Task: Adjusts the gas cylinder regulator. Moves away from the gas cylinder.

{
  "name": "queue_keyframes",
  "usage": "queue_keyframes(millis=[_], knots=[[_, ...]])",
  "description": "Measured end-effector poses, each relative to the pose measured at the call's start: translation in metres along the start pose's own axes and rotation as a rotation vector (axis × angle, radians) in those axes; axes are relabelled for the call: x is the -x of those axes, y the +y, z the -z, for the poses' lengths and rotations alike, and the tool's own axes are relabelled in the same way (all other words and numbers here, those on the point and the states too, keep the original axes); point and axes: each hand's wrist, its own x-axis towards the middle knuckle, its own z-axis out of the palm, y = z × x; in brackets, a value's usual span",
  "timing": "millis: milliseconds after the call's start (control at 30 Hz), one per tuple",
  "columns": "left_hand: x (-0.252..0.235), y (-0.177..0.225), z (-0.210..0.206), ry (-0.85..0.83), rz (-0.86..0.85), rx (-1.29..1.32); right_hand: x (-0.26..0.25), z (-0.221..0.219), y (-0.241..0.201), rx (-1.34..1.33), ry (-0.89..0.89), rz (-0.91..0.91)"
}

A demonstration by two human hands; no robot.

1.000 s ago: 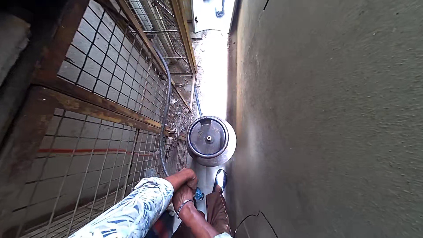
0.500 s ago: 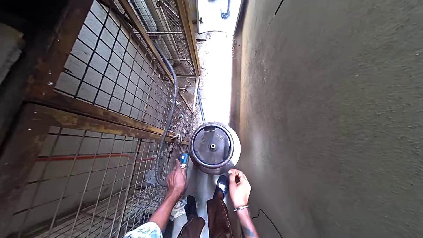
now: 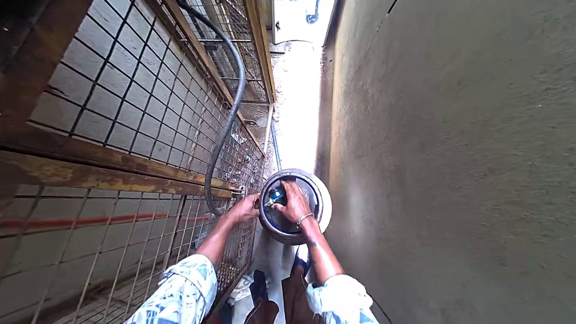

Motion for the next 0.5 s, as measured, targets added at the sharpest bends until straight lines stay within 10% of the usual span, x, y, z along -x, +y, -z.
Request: queue_keyframes(millis=[167, 267, 400, 500], knots=[[0.016, 0.076, 0.022, -0.142, 0.277, 0.068, -0.012, 0.02, -0.005, -0.09, -0.236, -0.018], [-0.02, 0.027, 0.036, -0.206, 0.076, -0.226, -0.011, 0.025, -0.017, 0.015, -0.207, -0.002], [0.002, 0.072, 0.038, -0.081, 0.346, -0.616, -0.009, 0.018, -0.011, 0.154, -0.144, 0.055], [0.048, 0.094, 0.028, 0.272, 0.17, -0.614, -0.007, 0.024, -0.001, 0.271, -0.111, -0.045]])
